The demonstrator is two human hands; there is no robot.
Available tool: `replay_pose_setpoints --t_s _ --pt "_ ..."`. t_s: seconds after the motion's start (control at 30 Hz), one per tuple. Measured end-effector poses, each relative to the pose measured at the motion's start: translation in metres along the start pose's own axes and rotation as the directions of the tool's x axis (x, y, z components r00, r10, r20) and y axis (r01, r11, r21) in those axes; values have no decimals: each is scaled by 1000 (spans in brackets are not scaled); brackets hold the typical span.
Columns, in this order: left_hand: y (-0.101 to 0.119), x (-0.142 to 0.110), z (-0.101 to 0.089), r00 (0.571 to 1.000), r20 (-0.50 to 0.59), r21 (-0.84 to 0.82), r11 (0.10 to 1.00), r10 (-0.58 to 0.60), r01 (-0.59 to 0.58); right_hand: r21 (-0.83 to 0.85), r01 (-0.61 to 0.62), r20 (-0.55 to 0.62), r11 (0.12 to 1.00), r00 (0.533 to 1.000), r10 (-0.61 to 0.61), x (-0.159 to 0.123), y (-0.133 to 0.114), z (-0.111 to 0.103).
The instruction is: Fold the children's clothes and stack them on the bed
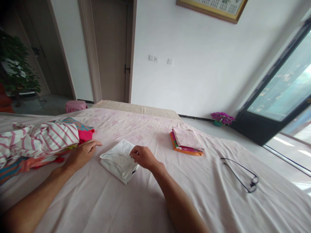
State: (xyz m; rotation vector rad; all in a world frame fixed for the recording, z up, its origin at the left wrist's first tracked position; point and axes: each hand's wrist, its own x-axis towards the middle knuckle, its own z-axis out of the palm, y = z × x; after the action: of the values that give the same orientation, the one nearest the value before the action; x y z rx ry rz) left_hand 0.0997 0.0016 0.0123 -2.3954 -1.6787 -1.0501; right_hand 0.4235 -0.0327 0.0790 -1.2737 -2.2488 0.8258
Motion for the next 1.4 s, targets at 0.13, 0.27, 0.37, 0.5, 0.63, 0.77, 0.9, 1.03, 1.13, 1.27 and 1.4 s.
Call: replay_pose_setpoints --t_s 0.13,0.27,0.37,0.5,0.63,0.77,0.9,1.03,1.13,1.27,1.4 --pt "9 1 1 998 48 -41 999 -30 32 12 177 268 984 948 -174 -1 2 -6" --pt "19 1 3 997 66 -102 994 -28 35 -27 289 305 957 914 -267 0 1 8" --pt "25 2 3 993 109 -161 986 -35 52 261 82 121 962 986 -117 5 7 14" --pt "38 2 0 971 218 -181 973 -102 143 726 30 -330 687 891 310 15 32 0" --pt "53 3 -1 950 280 -172 966 -137 190 661 72 -672 747 499 547 17 71 -23" --pt "69 2 1 955 282 -116 984 -95 132 340 -52 -795 939 518 316 11 83 -21" --pt "78 0 3 950 297 -53 992 -91 112 196 -144 -502 970 835 226 9 60 -1" --pt "78 0 0 971 233 -51 996 -59 72 -73 -130 -269 989 957 106 7 44 7" --pt "75 1 -1 986 158 -120 990 -57 76 -133 14 -108 991 994 -28 5 46 3" --pt "72 2 4 974 158 -373 903 -164 213 -120 71 -78 990 994 -81 6 54 -2" --pt "68 6 5 952 183 -612 729 -246 306 -147 25 -259 989 964 -63 8 55 2"
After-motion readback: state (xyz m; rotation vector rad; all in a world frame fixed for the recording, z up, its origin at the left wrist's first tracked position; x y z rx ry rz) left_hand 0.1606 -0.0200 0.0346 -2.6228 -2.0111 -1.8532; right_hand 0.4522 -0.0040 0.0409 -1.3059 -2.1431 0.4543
